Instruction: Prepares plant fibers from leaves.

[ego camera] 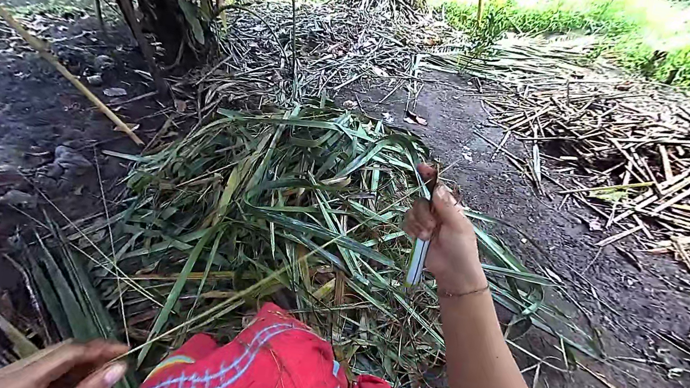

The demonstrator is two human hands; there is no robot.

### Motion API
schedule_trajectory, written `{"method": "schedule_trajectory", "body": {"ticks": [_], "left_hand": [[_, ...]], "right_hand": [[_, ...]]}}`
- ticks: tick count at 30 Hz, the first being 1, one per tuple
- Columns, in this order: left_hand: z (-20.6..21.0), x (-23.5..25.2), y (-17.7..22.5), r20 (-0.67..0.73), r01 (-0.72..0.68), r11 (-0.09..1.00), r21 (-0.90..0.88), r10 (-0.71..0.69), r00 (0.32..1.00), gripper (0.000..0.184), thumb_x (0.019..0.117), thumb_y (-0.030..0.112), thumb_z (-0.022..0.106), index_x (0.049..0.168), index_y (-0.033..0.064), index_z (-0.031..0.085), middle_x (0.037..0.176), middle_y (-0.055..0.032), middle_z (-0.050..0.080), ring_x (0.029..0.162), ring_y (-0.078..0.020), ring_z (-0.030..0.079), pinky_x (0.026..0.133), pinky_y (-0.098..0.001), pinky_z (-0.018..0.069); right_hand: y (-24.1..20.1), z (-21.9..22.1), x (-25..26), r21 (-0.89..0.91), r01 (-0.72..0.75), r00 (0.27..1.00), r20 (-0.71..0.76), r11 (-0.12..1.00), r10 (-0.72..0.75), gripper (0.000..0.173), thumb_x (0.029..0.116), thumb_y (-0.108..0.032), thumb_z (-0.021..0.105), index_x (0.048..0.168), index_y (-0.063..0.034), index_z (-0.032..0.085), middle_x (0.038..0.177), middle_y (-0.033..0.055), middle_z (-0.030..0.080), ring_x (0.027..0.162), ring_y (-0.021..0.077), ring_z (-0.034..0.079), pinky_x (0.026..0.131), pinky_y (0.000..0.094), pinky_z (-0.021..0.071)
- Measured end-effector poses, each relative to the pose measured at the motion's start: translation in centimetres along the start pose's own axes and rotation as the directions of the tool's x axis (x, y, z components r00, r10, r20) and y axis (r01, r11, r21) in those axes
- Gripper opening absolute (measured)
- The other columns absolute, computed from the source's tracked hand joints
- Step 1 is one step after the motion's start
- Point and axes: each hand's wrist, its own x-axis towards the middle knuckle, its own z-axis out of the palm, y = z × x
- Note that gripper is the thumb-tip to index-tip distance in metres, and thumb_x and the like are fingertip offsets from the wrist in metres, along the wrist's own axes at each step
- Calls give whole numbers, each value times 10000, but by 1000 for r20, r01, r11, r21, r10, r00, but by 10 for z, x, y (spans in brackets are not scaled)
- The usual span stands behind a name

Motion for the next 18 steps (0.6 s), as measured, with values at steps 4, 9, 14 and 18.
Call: {"method": "schedule_trajectory", "body": {"ticks": [4,9,14,18], "left_hand": [[42,36,45,-179,-207,969,133,229,957,300,992,256,650,1035,-27,743,910,-150,730,747,-91,654,687,-221,535],[45,46,40,-241,-341,913,226,391,888,321,1025,235,601,891,-29,723,809,-165,701,764,-105,638,712,-189,488],[9,21,-22,-230,-229,945,232,282,932,375,1033,219,599,933,-130,691,850,-242,690,817,-148,646,773,-254,510],[-19,2,-80,-319,-71,949,306,172,932,425,1045,237,574,948,-161,686,865,-296,682,805,-260,668,787,-366,535]], "right_hand": [[18,51,-34,15,-108,983,154,994,105,388,1043,-358,510,1365,-155,590,529,-136,474,458,-23,452,512,165,432],[16,40,-37,15,7,991,135,1000,-9,381,1044,-348,522,1337,-131,635,523,-143,491,466,-33,462,523,158,433],[-26,-35,-4,-143,132,986,-86,981,-146,365,1097,-299,341,1351,-185,577,542,-144,449,432,-23,421,463,157,416],[-54,-105,17,5,179,871,-465,984,-156,399,1127,-400,206,1226,-260,567,542,-147,375,423,-25,366,460,146,368]]}}
